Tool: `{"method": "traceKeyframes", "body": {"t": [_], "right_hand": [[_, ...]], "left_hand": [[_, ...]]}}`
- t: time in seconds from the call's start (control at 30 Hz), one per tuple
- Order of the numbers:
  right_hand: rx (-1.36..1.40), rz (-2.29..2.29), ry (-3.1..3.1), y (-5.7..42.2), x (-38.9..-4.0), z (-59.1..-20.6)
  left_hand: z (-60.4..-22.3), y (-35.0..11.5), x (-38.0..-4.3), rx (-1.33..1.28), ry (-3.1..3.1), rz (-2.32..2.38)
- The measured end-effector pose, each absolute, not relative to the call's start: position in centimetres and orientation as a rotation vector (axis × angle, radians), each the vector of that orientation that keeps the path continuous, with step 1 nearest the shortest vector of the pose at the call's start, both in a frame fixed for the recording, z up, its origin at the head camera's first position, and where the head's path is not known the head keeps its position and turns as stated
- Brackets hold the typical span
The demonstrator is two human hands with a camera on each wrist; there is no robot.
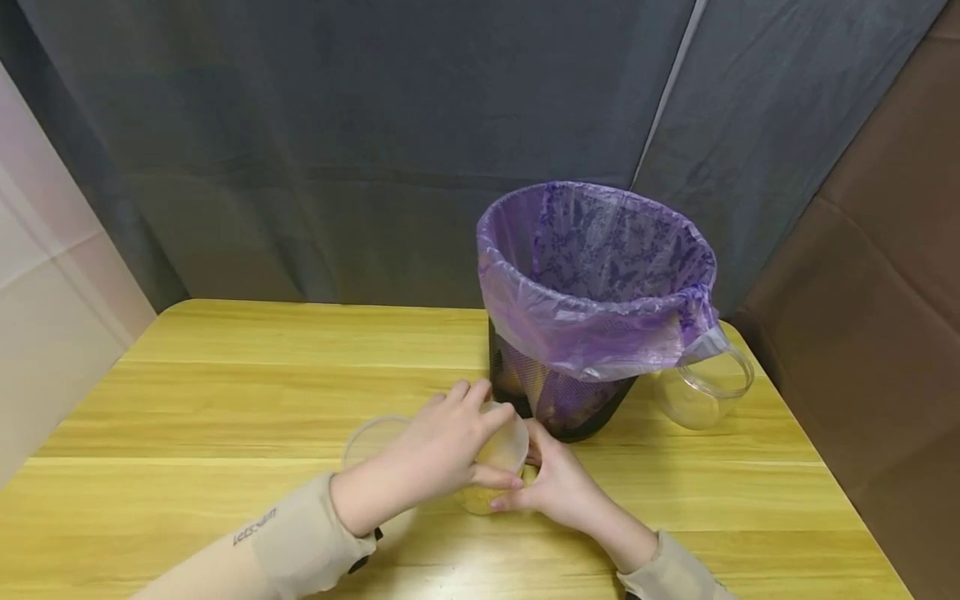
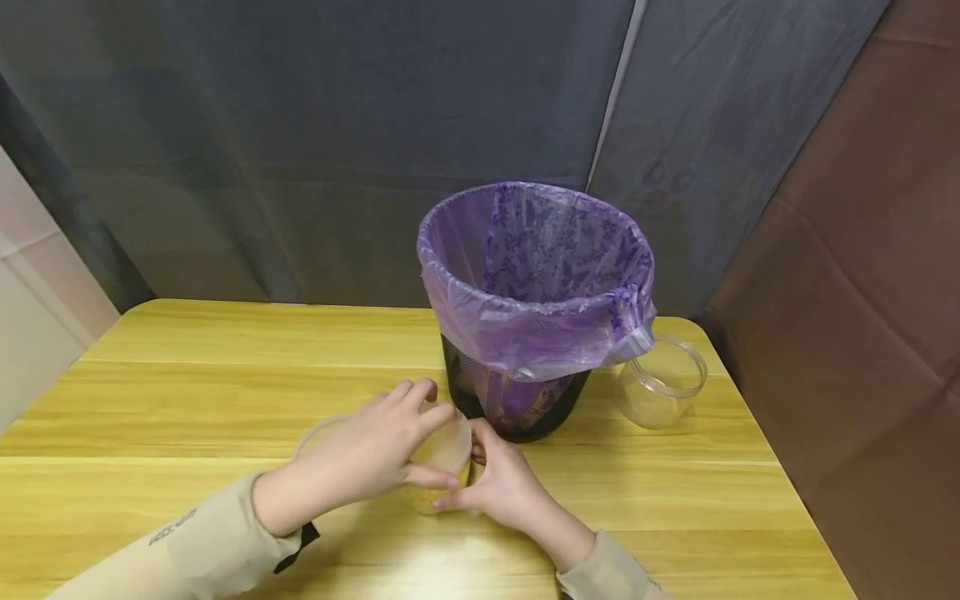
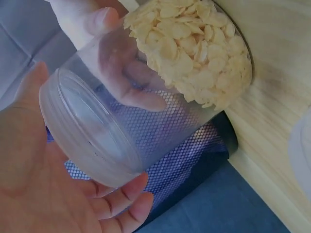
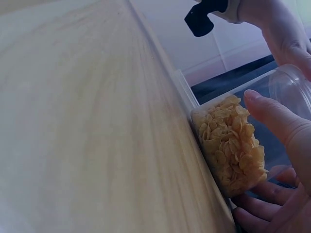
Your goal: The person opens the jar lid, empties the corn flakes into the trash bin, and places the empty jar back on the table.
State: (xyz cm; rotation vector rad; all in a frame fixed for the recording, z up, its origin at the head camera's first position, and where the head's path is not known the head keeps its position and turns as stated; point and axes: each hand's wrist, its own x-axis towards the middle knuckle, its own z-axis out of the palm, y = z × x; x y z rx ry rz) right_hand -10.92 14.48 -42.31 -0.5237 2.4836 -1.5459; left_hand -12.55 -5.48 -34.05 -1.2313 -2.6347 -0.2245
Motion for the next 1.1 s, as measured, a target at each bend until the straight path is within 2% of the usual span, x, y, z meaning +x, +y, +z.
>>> {"method": "traceKeyframes", "body": {"t": [0.6, 0.9, 1.1], "right_hand": [[-0.544, -1.533, 2.470, 14.6, -10.9, -42.4], [-0.541, -1.517, 2.486, 14.6, -10.9, -42.5], [-0.563, -1.521, 2.494, 14.6, -11.0, -42.5]], "left_hand": [[-32.7, -5.5, -12.9, -1.258, -2.707, -0.202], [-31.0, -6.7, -13.2, -1.669, -2.868, -0.364], [-30.3, -6.8, -13.4, -1.728, -2.915, -0.399]]}}
